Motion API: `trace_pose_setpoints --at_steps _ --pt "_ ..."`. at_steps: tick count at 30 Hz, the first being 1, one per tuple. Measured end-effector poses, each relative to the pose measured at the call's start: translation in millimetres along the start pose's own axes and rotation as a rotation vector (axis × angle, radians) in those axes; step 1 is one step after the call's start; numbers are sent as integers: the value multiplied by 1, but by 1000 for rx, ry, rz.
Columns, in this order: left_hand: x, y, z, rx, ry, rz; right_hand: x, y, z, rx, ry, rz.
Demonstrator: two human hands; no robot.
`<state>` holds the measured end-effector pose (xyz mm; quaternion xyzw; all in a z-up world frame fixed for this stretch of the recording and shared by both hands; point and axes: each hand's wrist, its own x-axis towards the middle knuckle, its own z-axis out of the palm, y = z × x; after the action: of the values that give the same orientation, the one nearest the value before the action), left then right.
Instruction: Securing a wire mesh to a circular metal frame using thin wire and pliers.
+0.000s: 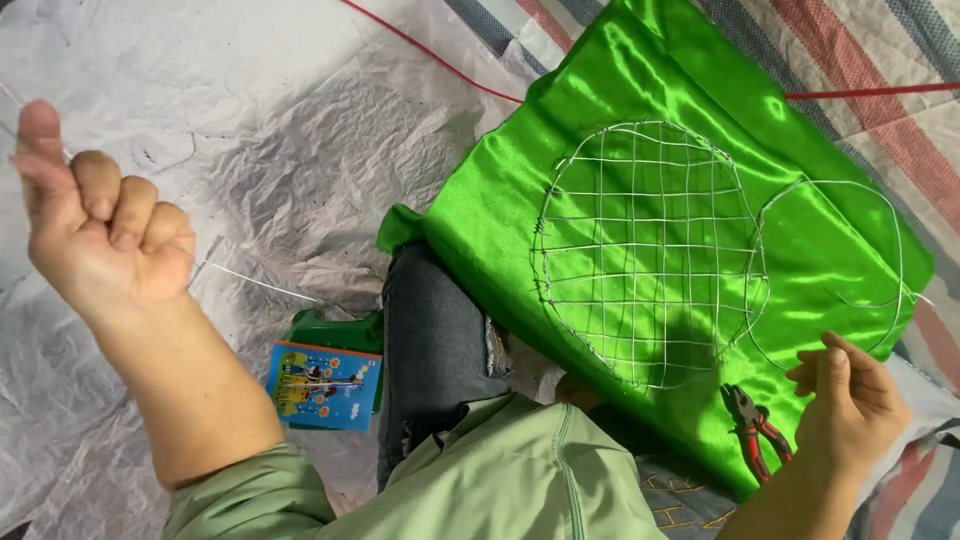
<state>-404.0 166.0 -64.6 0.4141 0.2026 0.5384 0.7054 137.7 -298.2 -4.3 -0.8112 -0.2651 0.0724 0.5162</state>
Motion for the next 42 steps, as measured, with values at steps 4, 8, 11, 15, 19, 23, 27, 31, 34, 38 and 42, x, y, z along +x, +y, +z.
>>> trace_pose_setpoints --at_steps 4,8,11,15,19,23,27,31,34,38,42 --pt "-15 -48 160 -480 -184 -57 -37 -61 65 112 -114 -5" --pt "-79 -113 298 -729 -268 -181 -77 -120 123 186 -673 -261" --pt "-102 -148 332 -653 -270 -251 -95 -98 130 224 -648 -163" --pt "-95 -174 315 -411 -228 -314 -97 -82 113 85 -491 -237" --pt "-45 -139 285 -140 -201 -246 -102 -70 87 7 -467 -232" --pt "-24 -123 290 49 -270 -433 -111 -63 66 -154 -518 -212" --pt "-6 -128 319 124 -347 -500 -108 -61 36 -169 -471 -122" --pt "11 -162 359 159 -395 -468 -96 -34 24 -232 -439 -23" --pt "34 -180 398 226 -420 -381 -75 -25 22 -179 -393 28" --pt "76 -223 435 282 -399 -582 -32 -6 12 -178 -338 228" --pt "105 -288 453 275 -425 -588 10 -26 6 29 -330 624"
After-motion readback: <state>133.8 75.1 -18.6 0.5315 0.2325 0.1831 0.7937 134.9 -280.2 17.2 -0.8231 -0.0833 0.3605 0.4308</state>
